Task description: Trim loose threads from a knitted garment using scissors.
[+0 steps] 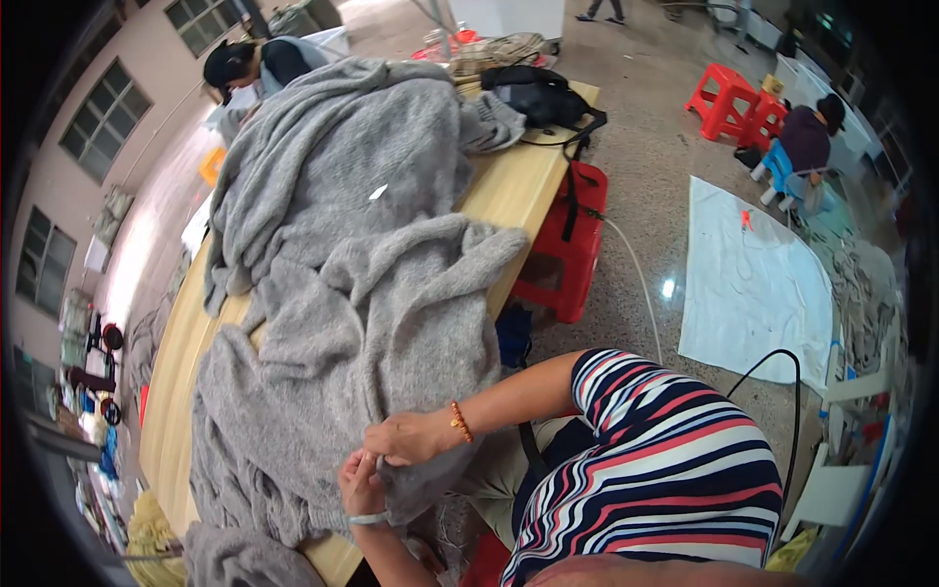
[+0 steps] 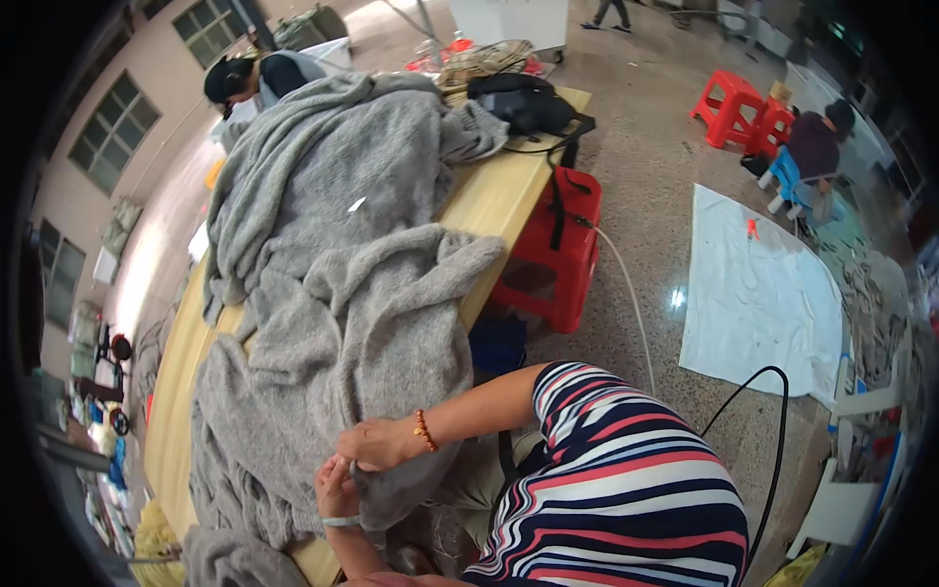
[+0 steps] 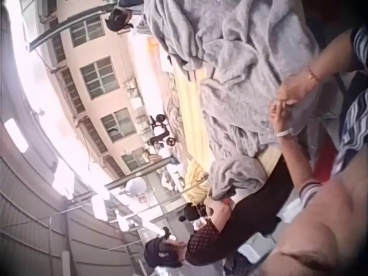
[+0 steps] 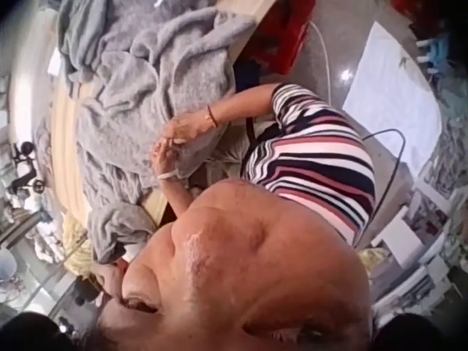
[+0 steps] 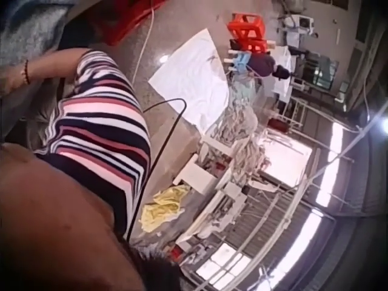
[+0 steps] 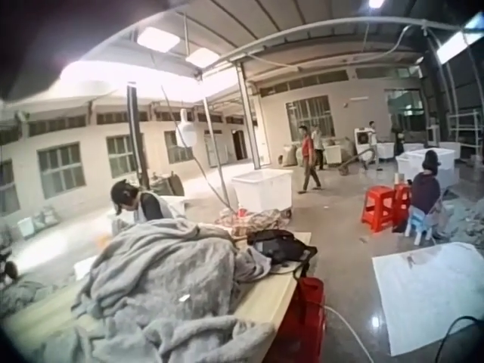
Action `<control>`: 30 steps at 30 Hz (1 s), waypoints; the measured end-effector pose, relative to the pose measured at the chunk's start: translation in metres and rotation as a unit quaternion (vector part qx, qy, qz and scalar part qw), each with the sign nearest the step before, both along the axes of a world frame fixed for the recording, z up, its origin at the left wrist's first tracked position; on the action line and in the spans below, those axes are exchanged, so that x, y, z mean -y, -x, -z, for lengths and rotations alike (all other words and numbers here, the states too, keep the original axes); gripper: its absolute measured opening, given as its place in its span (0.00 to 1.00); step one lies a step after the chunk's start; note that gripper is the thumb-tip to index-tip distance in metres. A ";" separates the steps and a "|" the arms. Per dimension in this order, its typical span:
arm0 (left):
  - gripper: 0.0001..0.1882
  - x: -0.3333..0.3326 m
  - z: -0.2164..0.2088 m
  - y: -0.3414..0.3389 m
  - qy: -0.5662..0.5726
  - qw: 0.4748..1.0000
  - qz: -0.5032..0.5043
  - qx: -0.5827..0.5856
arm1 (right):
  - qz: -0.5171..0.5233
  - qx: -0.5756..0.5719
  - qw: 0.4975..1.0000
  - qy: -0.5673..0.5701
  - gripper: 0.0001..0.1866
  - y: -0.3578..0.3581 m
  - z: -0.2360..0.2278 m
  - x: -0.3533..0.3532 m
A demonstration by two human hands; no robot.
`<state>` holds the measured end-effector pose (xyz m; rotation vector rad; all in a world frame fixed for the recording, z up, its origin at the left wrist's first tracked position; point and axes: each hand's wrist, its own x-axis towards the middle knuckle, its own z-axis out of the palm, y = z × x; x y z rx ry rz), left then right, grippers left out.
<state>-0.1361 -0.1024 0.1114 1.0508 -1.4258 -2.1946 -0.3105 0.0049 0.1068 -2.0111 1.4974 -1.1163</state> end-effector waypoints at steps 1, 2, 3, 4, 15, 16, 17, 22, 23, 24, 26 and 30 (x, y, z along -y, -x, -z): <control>0.09 0.002 0.001 -0.004 -0.017 1.000 0.015 -0.011 | 0.035 0.038 0.998 0.018 0.11 -0.004 -0.001 0.000; 0.10 0.004 0.002 -0.007 -0.033 0.999 0.030 -0.023 | 0.038 0.064 0.997 0.028 0.12 -0.004 -0.001 -0.001; 0.10 0.005 0.003 -0.006 -0.049 0.998 0.023 -0.013 | 0.036 0.103 0.993 0.033 0.12 -0.001 0.005 0.003; 0.09 0.004 0.004 -0.003 -0.062 0.998 0.022 -0.014 | 0.040 0.101 0.993 0.037 0.12 0.001 0.010 0.003; 0.09 -0.028 0.023 0.001 0.212 0.975 -0.040 -0.045 | 0.031 0.068 0.997 -0.006 0.11 0.009 0.026 0.011; 0.09 -0.028 0.027 0.001 0.210 0.975 -0.056 -0.039 | 0.014 0.070 0.997 -0.010 0.11 0.010 0.026 0.012; 0.08 -0.028 0.029 -0.001 0.319 0.946 -0.055 0.007 | 0.010 0.062 0.998 -0.015 0.11 0.011 0.023 0.012; 0.07 -0.030 0.023 0.000 0.517 0.848 -0.043 0.109 | -0.028 0.030 0.999 -0.022 0.11 0.015 0.020 0.017; 0.07 -0.030 0.023 0.001 0.528 0.842 -0.042 0.104 | -0.025 0.024 0.999 -0.036 0.10 0.015 0.019 0.017; 0.07 -0.031 0.023 0.000 0.539 0.835 -0.040 0.099 | -0.022 0.019 0.998 -0.050 0.10 0.015 0.017 0.017; 0.07 -0.030 0.024 0.001 0.533 0.839 -0.047 0.096 | -0.037 0.018 0.997 -0.065 0.09 0.017 0.014 0.017; 0.06 -0.029 0.025 -0.001 0.464 0.880 -0.035 0.100 | -0.041 0.050 0.993 -0.097 0.08 0.020 0.014 0.018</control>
